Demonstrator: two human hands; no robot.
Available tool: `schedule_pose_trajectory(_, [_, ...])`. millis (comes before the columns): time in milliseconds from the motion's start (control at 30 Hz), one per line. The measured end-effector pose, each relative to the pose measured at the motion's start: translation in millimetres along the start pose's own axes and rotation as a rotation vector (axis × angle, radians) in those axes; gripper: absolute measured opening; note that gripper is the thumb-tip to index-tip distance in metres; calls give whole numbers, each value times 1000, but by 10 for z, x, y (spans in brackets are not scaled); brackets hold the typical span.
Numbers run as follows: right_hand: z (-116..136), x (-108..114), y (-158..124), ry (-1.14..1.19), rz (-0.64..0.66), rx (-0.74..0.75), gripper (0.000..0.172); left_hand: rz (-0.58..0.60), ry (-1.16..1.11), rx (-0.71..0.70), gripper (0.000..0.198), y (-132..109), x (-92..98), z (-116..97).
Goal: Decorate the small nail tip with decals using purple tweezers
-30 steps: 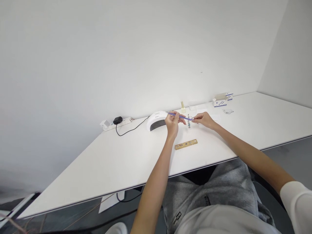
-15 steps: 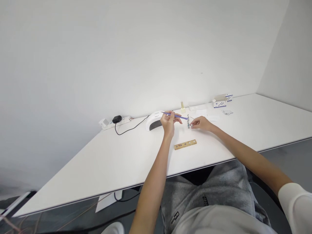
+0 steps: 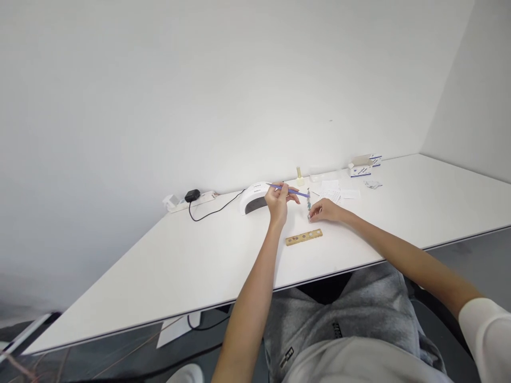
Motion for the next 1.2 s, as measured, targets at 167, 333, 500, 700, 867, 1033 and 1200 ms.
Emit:
schedule_pose_trajectory(167, [6, -75, 8, -24, 18, -8, 20, 6, 2, 7, 33, -3, -6, -3])
schedule_pose_trajectory(333, [-18, -104, 36, -27, 42, -23, 24, 17, -2, 10, 33, -6, -12, -6])
schedule_pose_trajectory(500, [-16, -109, 45, 11, 104, -33, 29, 14, -13, 11, 33, -2, 0, 7])
schedule_pose_trajectory(700, [5, -79, 34, -2, 165, -19, 31, 17, -6, 11, 32, 1, 5, 7])
schedule_pose_trajectory(867, [-17, -28, 28, -29, 152, -50, 31, 25, -17, 14, 29, -1, -9, -5])
schedule_pose_trajectory(1033, [-38, -15, 26, -8, 119, -70, 29, 22, -22, 12, 30, 2, -21, -10])
schedule_pose_trajectory(1200, [-53, -16, 27, 25, 121, -74, 31, 21, -12, 17, 30, 5, -23, -7])
Point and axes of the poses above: each hand's wrist, its own y-axis towards the middle knuckle, its own x-axis out of the back of the hand, z = x × y, the point moved 4 cm from there along y, towards the middle knuckle, and after that the axes turned 12 degrees about z, right-handed, at the moved point
